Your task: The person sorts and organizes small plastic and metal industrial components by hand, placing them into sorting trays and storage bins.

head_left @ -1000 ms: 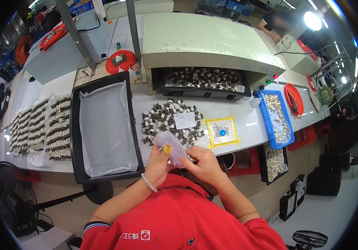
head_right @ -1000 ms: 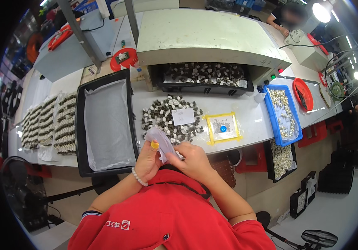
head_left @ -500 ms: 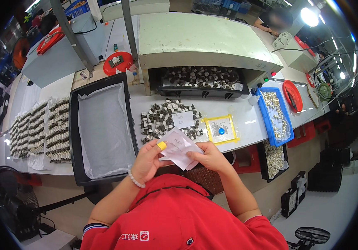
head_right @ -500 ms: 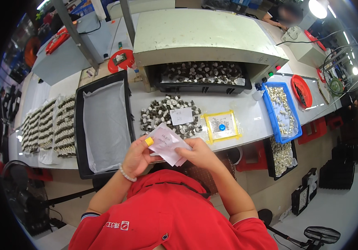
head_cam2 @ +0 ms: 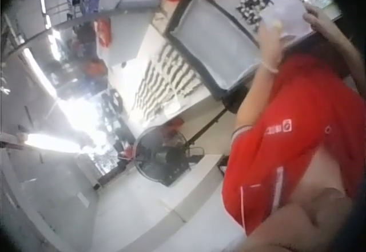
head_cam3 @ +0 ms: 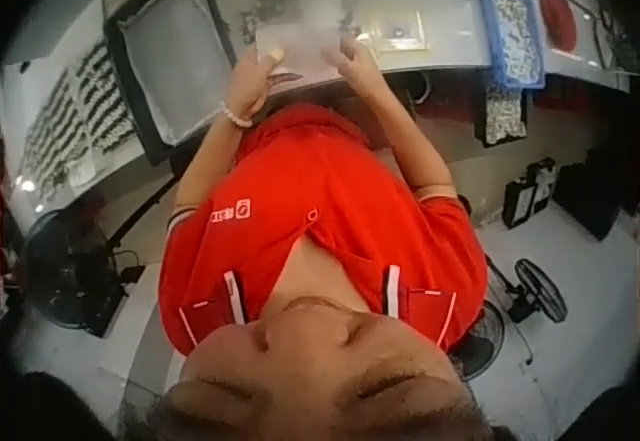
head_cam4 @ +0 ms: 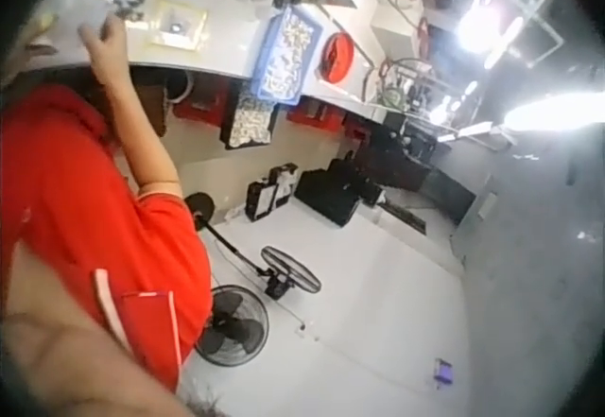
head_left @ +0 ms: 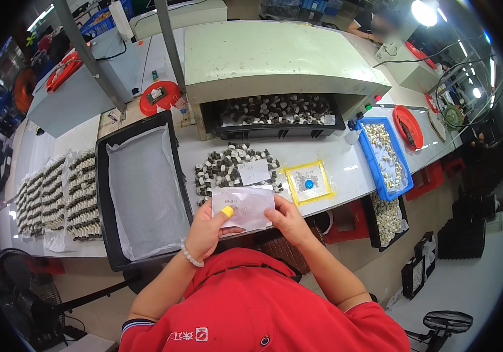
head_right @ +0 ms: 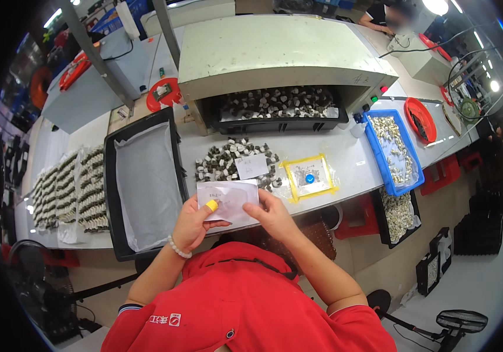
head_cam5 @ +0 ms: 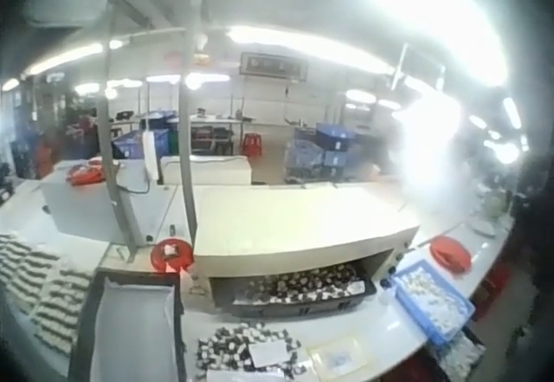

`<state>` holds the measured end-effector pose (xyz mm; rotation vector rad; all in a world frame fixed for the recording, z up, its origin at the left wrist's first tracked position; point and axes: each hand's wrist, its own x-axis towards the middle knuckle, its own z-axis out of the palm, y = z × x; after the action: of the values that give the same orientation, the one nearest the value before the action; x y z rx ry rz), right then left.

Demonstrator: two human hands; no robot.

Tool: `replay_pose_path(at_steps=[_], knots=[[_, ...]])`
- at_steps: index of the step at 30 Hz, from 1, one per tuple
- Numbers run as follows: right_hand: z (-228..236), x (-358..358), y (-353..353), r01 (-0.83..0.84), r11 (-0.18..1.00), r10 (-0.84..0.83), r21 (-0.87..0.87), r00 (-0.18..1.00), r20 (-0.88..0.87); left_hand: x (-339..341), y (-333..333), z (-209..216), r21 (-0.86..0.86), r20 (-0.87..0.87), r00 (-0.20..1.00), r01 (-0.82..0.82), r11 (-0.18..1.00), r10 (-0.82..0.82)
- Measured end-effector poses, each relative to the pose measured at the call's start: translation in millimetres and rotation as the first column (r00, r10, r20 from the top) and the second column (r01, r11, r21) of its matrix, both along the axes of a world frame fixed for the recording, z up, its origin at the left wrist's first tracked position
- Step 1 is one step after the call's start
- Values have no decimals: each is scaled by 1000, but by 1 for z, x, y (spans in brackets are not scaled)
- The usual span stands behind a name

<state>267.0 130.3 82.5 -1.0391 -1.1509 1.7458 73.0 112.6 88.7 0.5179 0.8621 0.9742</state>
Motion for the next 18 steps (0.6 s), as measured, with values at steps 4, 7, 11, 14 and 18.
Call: replay_pose_path(at_steps=[4, 7, 11, 14, 18], knots=[[-5, -13, -1, 52, 998, -50, -33, 997, 61, 18, -9, 3, 52, -33, 998, -58, 997, 59], [5, -13, 2, 106, 991, -111, -85, 992, -59, 19, -12, 5, 49, -1, 999, -33, 998, 33], [6, -13, 1, 98, 995, -101, -35, 988, -113, 14, -11, 9, 27, -19, 1000, 2, 1000, -1], [3, -17, -8, -22, 999, 22, 23, 1000, 3, 16, -12, 13, 16, -9, 998, 65, 998, -65], [-5, -2, 1, -5, 999, 4, 43, 1000, 25, 13, -17, 6, -23, 2, 997, 71, 997, -71]])
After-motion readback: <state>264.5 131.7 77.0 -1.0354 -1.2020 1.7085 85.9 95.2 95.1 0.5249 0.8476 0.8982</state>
